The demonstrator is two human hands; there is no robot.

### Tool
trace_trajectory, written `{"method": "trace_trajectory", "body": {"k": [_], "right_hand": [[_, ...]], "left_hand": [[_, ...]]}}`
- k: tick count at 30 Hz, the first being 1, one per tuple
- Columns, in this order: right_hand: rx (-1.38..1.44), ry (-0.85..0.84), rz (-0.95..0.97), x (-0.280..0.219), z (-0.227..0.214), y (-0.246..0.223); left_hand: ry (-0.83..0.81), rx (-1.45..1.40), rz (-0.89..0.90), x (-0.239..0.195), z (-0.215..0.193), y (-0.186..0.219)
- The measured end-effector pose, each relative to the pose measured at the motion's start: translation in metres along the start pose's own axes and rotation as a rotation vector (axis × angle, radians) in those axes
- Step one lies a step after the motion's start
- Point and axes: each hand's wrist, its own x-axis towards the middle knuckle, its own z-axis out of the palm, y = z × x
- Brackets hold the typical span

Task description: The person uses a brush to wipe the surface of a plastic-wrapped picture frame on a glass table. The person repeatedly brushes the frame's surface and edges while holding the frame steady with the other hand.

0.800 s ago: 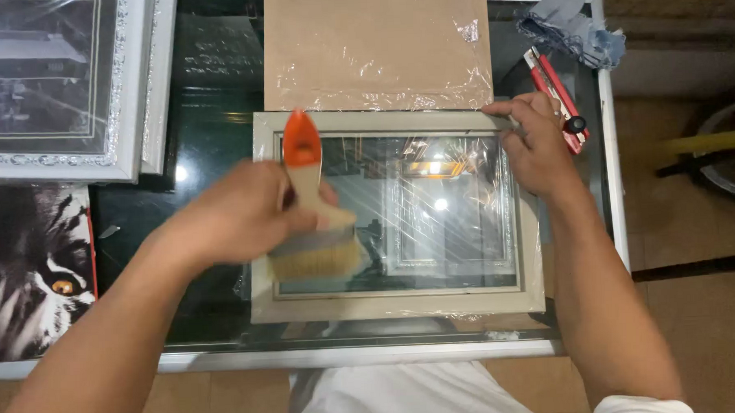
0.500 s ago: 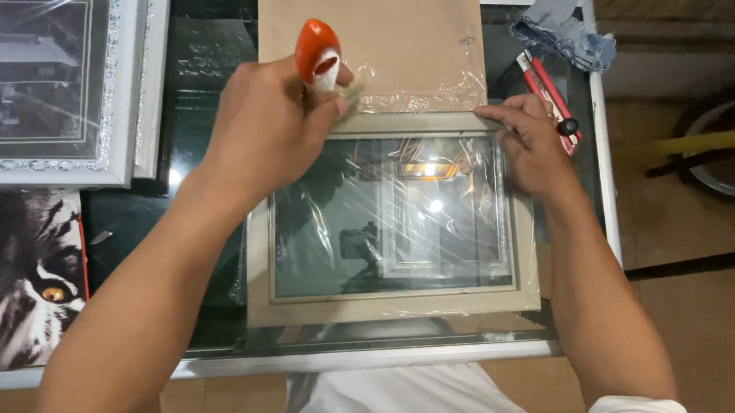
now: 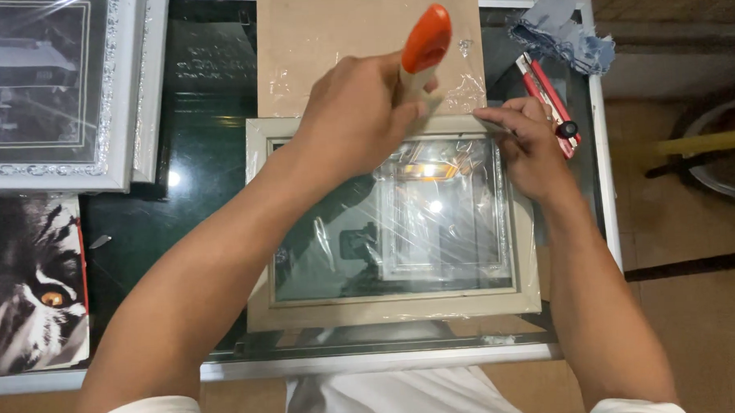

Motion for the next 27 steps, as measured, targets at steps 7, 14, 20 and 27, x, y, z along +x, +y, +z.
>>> {"method": "trace_trajectory", "body": {"k": [7,14,20,27], "right_hand": [[-0.003,-0.013,-0.016,0.001,0.002,0.009],[0.047,-0.030,-0.077,0.001,0.001,0.023],[0.130,-0.058,-0.093,0.004,-0.015,-0.015],[0.292,-0.083,0.052,-0.001,-0.023,-0.022]], "left_hand": [[-0.437,-0.298,-0.111,-0.037,0.018,0.055],[-0.415,-0.109,0.008,0.000,0.065,0.029],[0.119,-0.112,0.232,0.010,0.057,0.035],[-0.526,-0.567,-0.079,-0.032,0.082,0.065]]}}
